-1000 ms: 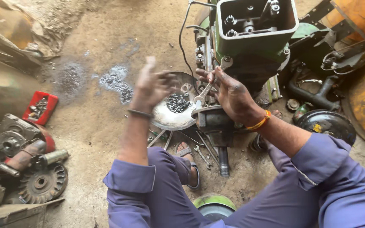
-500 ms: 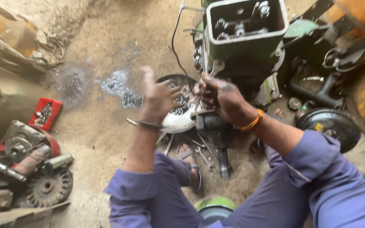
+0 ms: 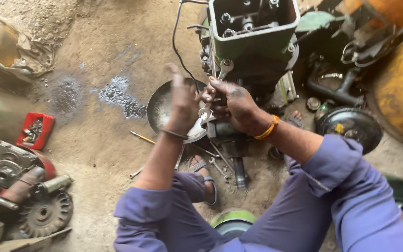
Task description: The person sits on the floor and uses a wrench and a screwdriver to tighten bolts and adjust components on a green engine. They switch between tools to work on different parts of the engine block.
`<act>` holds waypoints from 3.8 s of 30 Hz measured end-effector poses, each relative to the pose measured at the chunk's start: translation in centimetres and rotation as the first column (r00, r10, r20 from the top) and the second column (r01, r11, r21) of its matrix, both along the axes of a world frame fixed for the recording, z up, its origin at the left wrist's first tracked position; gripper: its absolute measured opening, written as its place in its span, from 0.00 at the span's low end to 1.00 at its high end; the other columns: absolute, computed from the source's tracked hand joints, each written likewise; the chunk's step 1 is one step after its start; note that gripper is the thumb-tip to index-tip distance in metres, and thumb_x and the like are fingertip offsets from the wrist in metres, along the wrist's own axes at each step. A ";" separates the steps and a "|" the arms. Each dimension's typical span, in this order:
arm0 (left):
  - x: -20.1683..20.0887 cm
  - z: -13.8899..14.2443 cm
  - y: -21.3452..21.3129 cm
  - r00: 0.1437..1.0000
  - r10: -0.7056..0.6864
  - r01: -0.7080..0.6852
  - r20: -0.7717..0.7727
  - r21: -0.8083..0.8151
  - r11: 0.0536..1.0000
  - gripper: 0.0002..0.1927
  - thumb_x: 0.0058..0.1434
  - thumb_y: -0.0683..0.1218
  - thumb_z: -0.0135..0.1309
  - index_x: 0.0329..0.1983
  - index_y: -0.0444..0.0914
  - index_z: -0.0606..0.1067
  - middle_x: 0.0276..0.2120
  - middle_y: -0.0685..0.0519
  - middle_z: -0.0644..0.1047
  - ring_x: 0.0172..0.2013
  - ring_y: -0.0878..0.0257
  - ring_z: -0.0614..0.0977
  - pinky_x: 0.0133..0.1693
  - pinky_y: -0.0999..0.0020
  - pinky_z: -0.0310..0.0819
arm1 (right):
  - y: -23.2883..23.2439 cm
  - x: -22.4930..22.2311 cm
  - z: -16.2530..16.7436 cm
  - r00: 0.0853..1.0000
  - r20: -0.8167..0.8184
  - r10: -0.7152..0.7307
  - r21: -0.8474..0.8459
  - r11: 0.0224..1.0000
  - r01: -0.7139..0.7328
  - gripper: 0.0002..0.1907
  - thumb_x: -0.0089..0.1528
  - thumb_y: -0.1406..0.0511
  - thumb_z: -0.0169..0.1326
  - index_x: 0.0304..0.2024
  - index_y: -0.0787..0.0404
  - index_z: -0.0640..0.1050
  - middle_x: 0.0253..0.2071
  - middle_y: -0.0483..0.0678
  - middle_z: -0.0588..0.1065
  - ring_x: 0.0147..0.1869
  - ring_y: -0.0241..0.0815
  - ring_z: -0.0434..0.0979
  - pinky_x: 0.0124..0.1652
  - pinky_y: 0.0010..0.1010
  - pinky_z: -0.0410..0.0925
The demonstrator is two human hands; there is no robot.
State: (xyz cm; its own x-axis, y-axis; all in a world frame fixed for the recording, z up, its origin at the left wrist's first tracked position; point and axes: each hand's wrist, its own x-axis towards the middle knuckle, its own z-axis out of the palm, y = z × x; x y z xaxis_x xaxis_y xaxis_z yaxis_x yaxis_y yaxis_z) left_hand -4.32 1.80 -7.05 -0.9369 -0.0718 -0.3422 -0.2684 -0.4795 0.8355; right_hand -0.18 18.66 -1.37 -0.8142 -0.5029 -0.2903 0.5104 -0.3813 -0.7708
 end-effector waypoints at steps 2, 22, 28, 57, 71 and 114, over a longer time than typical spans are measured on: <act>0.2 0.8 -3.4 0.978 0.041 -0.047 0.205 0.026 0.999 0.64 0.55 0.83 0.29 0.75 0.27 0.41 0.69 0.23 0.54 0.71 0.30 0.60 0.64 0.29 0.61 | 0.1 0.0 0.0 1.000 -0.002 0.012 -0.052 0.999 -0.012 0.16 0.73 0.56 0.41 0.33 0.55 0.69 0.29 0.38 0.67 0.20 0.28 0.52 0.22 0.22 0.50; 3.4 2.5 3.8 0.980 -0.200 0.200 -0.003 0.074 0.977 0.32 0.65 0.69 0.35 0.43 0.39 0.73 0.25 0.54 0.76 0.19 0.65 0.75 0.21 0.70 0.73 | 2.3 0.8 0.9 0.983 -0.184 0.020 0.288 0.957 0.035 0.11 0.70 0.60 0.50 0.43 0.58 0.79 0.27 0.37 0.71 0.23 0.26 0.65 0.24 0.23 0.59; 4.6 5.5 3.8 0.866 -0.487 0.461 -0.110 -0.200 0.865 0.20 0.72 0.59 0.45 0.42 0.38 0.74 0.29 0.54 0.78 0.26 0.67 0.78 0.27 0.72 0.72 | 8.0 2.5 3.2 0.509 -0.856 0.089 0.452 0.605 0.655 0.06 0.68 0.67 0.58 0.45 0.63 0.80 0.34 0.45 0.80 0.32 0.31 0.79 0.33 0.25 0.72; 7.1 5.8 12.3 0.968 -0.223 0.251 -0.117 0.415 0.874 0.27 0.72 0.66 0.38 0.21 0.47 0.57 0.14 0.61 0.55 0.14 0.67 0.58 0.17 0.69 0.53 | 11.4 0.9 -5.3 0.465 -0.703 0.538 0.605 0.109 0.788 0.70 0.53 0.68 0.61 0.70 0.71 0.17 0.64 0.74 0.69 0.52 0.65 0.79 0.40 0.43 0.76; 5.4 2.7 -1.5 0.973 -0.197 0.213 -0.122 0.134 0.968 0.30 0.72 0.71 0.28 0.23 0.47 0.56 0.17 0.63 0.55 0.15 0.70 0.55 0.15 0.72 0.47 | 5.1 0.6 -2.5 0.484 -0.642 0.595 0.625 0.039 0.780 0.63 0.64 0.51 0.66 0.73 0.75 0.35 0.23 0.48 0.74 0.20 0.44 0.75 0.21 0.33 0.69; 2.6 0.8 -3.2 0.751 -0.637 0.223 -0.173 -0.842 0.491 0.15 0.75 0.49 0.50 0.47 0.31 0.78 0.30 0.43 0.79 0.30 0.60 0.78 0.34 0.63 0.73 | 0.6 7.4 1.5 0.392 -0.681 0.619 0.723 0.655 0.221 0.05 0.57 0.64 0.64 0.36 0.48 0.82 0.35 0.43 0.80 0.41 0.47 0.80 0.39 0.39 0.73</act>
